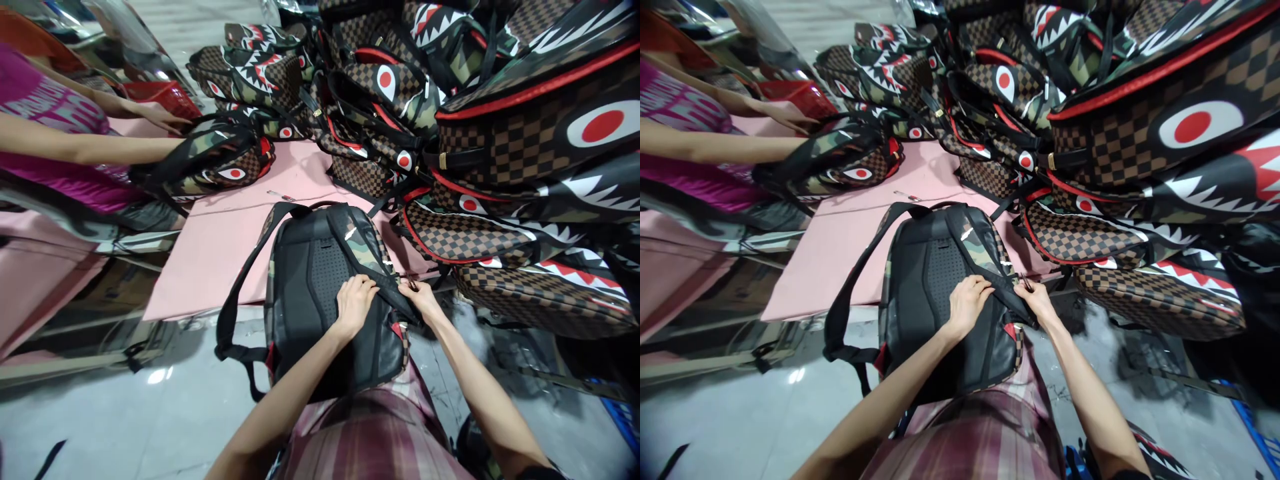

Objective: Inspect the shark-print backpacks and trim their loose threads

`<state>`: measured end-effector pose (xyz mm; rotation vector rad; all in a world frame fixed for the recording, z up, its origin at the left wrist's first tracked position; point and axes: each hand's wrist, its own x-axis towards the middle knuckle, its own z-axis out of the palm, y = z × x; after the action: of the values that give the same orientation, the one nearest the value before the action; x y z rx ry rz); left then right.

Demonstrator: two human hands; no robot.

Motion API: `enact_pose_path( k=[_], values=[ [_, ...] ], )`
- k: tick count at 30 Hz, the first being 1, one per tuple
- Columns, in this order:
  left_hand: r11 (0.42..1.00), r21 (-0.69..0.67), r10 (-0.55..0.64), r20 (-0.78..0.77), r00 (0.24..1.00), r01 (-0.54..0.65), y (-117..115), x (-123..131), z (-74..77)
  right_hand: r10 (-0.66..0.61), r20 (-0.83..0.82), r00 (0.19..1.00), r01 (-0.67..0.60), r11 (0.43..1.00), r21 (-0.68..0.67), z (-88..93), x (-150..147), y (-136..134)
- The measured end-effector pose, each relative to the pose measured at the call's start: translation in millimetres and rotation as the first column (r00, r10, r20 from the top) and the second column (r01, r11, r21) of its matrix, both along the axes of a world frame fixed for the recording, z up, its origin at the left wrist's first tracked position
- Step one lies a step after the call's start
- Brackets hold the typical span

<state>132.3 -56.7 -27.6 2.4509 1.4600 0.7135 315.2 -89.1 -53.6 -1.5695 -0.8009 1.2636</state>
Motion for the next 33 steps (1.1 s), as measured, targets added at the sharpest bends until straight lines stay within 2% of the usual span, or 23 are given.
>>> enact_pose_path(
  k=[4,9,11,12,13,14,15,16,17,18,19,21,22,24,26,28,29,30,33],
  values=[
    [0.999,0.02,0.035,-0.094,0.995,-0.033,-9,10,-2.0,-0.002,-0.022,1.0,0.002,1.0,-0.006,-0.2,0,-1],
    [0.997,-0.073,0.021,-0.247,0.969,-0.04,-7,24,5.2,-0.006,-0.03,1.0,0.006,1.0,0.008,-2.9,-2,-3],
    [0.988,-0.151,-0.015,-0.189,0.982,-0.014,-6,24,11.4,-0.005,-0.028,1.0,0.006,1.0,0.014,-4.1,-3,-4],
    [0.973,-0.227,-0.061,-0.108,0.992,0.036,-7,22,14.9,-0.006,-0.025,1.0,0.007,1.0,0.015,-4.8,-3,-5],
    [0.936,-0.332,-0.123,0.008,0.992,0.119,-8,18,18.2,-0.008,-0.02,1.0,0.008,1.0,0.014,-5.7,-3,-5],
    [0.852,-0.466,-0.191,0.147,0.971,0.238,-10,12,20.9,-0.01,-0.013,1.0,0.01,1.0,0.013,-6.8,-3,-6],
    [0.712,-0.601,-0.229,0.291,0.929,0.363,-11,5,22.9,-0.01,-0.005,1.0,0.01,1.0,0.011,-8.1,-3,-6],
    [0.553,-0.702,-0.196,0.415,0.888,0.45,-13,-1,23.9,-0.008,0.004,1.0,0.008,1.0,0.011,-9.6,-2,-6],
    [0.428,-0.766,-0.088,0.493,0.866,0.479,-13,-7,24.0,-0.003,0.015,1.0,0.003,1.0,0.01,-11.1,-2,-5],
    [0.365,-0.809,0.075,0.519,0.851,0.461,-12,-11,23.3,0.005,0.029,1.0,-0.005,1.0,0.01,-12.4,-1,-4],
    [0.361,-0.841,0.26,0.507,0.822,0.404,-10,-12,22.1,0.015,0.045,0.999,-0.016,1.0,0.009,-13.1,0,-3],
    [0.424,-0.873,0.55,0.459,0.697,0.241,-3,-8,19.6,0.037,0.094,0.995,-0.039,0.999,0.013,-11.6,2,-2],
    [0.436,-0.88,0.616,0.443,0.652,0.186,2,-4,18.9,0.044,0.115,0.992,-0.046,0.999,0.016,-8.8,2,-3],
    [0.401,-0.901,0.653,0.408,0.639,0.165,12,7,19.1,0.029,0.243,0.97,-0.043,0.998,0.05,1.0,0,-7],
    [0.344,-0.922,0.663,0.373,0.649,0.178,20,15,20.8,-0.021,0.51,0.86,-0.046,0.992,0.119,14.2,-6,-15],
    [0.319,-0.926,0.669,0.372,0.644,0.204,24,17,22.2,-0.067,0.768,0.637,-0.113,0.977,0.179,26.6,-14,-25],
    [0.323,-0.921,0.666,0.384,0.64,0.216,24,17,22.4,-0.074,0.845,0.53,-0.162,0.969,0.187,31.3,-19,-29],
    [0.331,-0.916,0.662,0.395,0.637,0.224,24,15,22.2,-0.071,0.885,0.461,-0.204,0.962,0.183,34.6,-23,-32],
    [0.34,-0.91,0.661,0.41,0.629,0.236,23,11,20.0,-0.062,0.924,0.378,-0.252,0.953,0.167,37.0,-32,-35]
  ],
)
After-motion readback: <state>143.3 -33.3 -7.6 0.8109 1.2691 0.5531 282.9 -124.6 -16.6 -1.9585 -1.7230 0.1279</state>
